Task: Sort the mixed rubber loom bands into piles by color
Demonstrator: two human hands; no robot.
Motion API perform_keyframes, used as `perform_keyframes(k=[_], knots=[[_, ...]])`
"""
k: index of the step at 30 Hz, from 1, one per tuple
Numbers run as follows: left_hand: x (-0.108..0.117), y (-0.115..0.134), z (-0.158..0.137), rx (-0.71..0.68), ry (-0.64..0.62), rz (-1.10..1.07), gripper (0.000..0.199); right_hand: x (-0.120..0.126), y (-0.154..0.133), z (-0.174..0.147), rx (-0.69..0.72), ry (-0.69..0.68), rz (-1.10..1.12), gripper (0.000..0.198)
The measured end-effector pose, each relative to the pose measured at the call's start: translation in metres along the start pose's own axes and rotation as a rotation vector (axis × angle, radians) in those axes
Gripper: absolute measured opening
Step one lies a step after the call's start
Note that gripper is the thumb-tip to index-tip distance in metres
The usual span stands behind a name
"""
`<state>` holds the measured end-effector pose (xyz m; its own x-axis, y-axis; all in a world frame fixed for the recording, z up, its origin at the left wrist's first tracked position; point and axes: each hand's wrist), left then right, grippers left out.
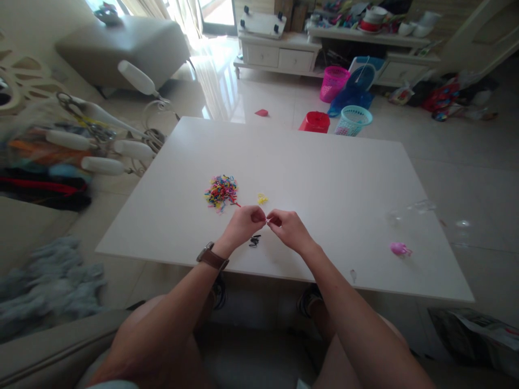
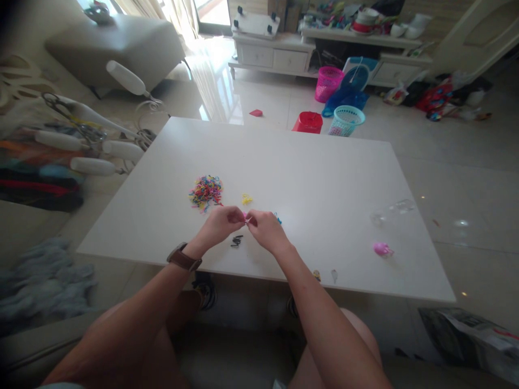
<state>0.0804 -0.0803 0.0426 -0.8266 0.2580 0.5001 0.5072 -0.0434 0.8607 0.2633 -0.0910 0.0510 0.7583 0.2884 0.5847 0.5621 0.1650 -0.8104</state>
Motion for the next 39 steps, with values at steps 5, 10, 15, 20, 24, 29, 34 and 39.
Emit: perform_keyframes(k=[5,10,15,20,24,29,34,39], knots=[[0.008,0.000,0.001,-0.013,0.028,0.143,0.006,0.001,0.001,0.001,-0.026,0.027,-0.076,0.015],[0.019,-0.010,0.007,0.062,0.119,0.330,0.010,0.003,0.000,0.000,-0.035,0.028,-0.103,0.015],[0.013,-0.018,0.013,0.096,0.117,0.406,0.013,0.004,0.000,0.000,-0.043,0.009,-0.117,0.014],[0.002,-0.017,0.016,0.105,0.092,0.482,0.017,0.007,0.001,-0.001,-0.027,0.013,-0.141,0.014],[0.000,-0.019,0.017,0.093,0.121,0.539,0.017,0.009,0.002,-0.002,-0.018,0.016,-0.156,0.015],[0.001,-0.022,0.019,0.095,0.128,0.581,0.017,0.011,0.001,-0.003,-0.033,0.002,-0.178,0.016],[0.006,-0.017,0.018,0.119,0.137,0.579,0.018,0.013,-0.001,-0.004,-0.046,-0.029,-0.184,0.017],[0.019,-0.020,0.017,0.142,0.079,0.567,0.022,0.006,-0.002,-0.004,-0.025,-0.105,-0.208,0.019]])
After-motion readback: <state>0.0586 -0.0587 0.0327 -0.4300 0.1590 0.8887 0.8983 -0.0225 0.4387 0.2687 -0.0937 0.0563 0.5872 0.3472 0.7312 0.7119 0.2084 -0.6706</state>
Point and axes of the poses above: each hand's wrist, its own z-axis towards the middle knuckle, its own x-axis out of the back of the hand, y = z × x, and after that the axes turned 3 degrees about z, right-handed
